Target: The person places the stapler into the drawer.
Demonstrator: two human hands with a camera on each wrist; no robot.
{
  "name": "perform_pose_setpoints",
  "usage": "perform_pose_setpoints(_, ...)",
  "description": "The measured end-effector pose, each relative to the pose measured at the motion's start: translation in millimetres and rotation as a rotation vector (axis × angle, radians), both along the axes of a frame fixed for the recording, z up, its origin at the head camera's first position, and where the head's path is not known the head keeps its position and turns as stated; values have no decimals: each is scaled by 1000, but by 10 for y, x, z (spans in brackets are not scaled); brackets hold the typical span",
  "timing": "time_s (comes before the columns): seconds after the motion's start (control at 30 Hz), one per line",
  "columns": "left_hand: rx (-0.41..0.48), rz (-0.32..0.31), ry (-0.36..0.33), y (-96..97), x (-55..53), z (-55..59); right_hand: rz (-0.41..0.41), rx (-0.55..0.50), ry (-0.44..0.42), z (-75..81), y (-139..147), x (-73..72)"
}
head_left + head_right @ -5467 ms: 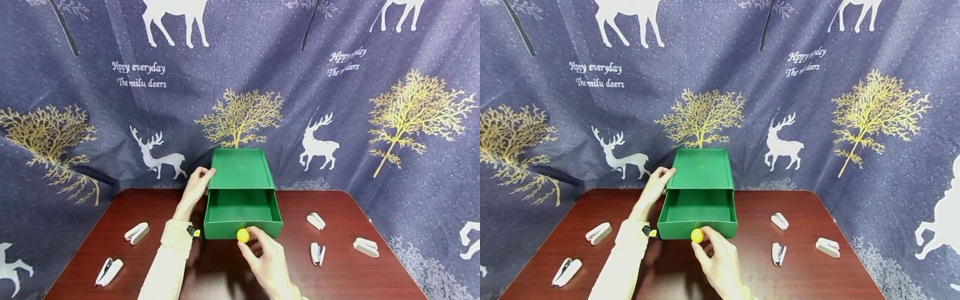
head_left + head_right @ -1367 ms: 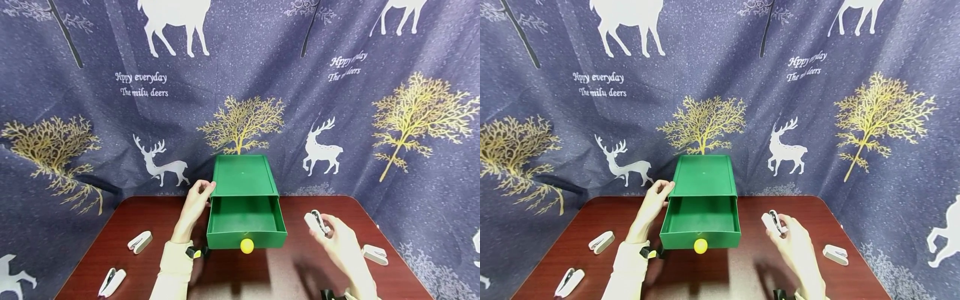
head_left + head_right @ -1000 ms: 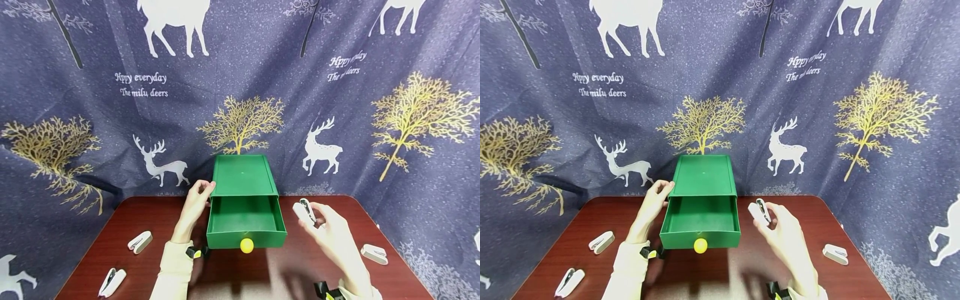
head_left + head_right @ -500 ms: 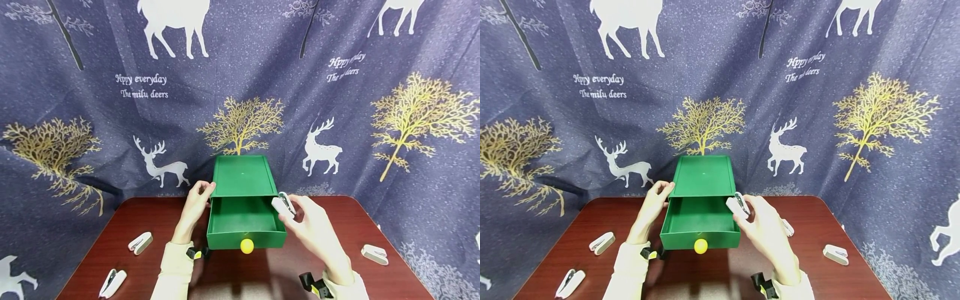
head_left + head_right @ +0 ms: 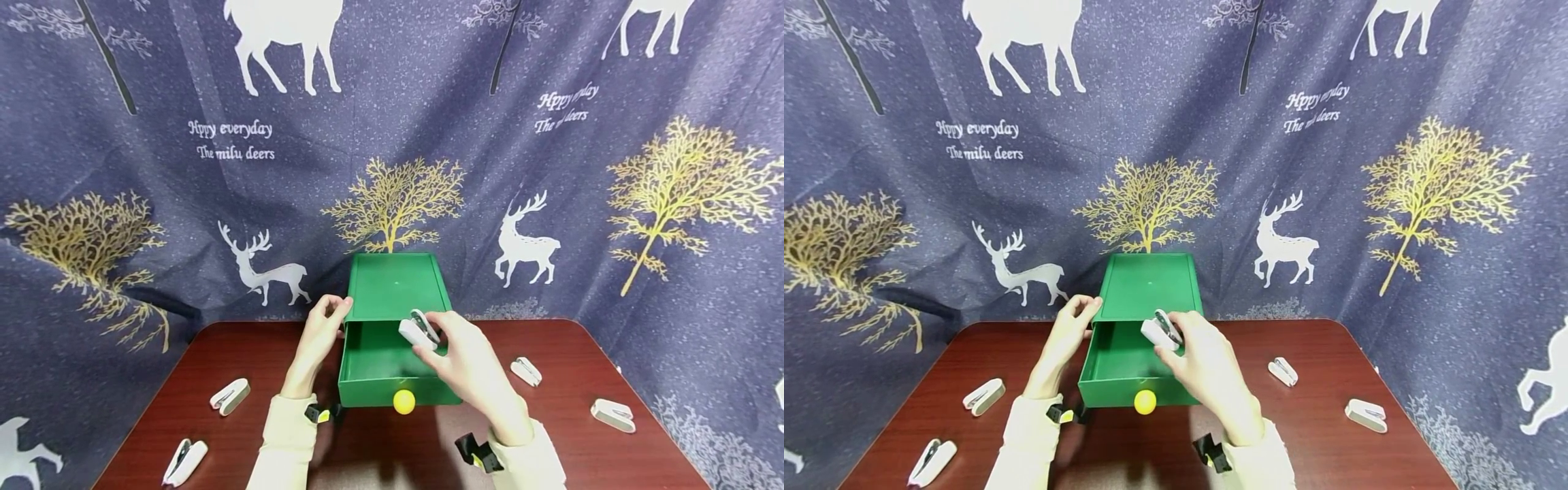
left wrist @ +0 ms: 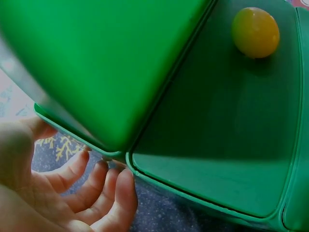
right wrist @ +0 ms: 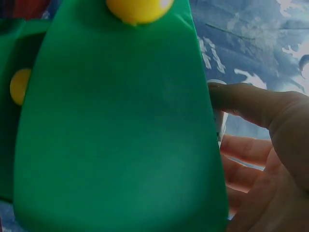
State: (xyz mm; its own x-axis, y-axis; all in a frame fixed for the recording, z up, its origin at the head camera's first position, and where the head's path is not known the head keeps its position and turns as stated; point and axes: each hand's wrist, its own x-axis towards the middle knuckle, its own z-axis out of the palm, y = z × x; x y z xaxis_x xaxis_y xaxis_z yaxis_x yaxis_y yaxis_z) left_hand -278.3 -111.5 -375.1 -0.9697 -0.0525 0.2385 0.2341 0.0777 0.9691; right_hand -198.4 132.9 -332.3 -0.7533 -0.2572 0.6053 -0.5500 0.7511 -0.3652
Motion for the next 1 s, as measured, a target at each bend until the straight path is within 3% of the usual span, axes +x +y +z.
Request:
perform_pose_setpoints(0.23,-12,1,-2,7,-2,-1,23,46,-56,0,-209,-33)
perform_pose_setpoints(0.47,11,7,-19,-41,-219,-251,60,69,-112,-21,-346,-110)
perform_pose_setpoints(0.63,8,25,11,-35,-257,-320,76,88,-149,-30,-420,-161)
perform_pose_setpoints(0.87,17,24,19,-36,-257,-318,71,129,-187,-41,-508,-215)
perform_pose_setpoints(1.0,5,8,-4,-36,-193,-219,72,151,-227,-36,-548,-242)
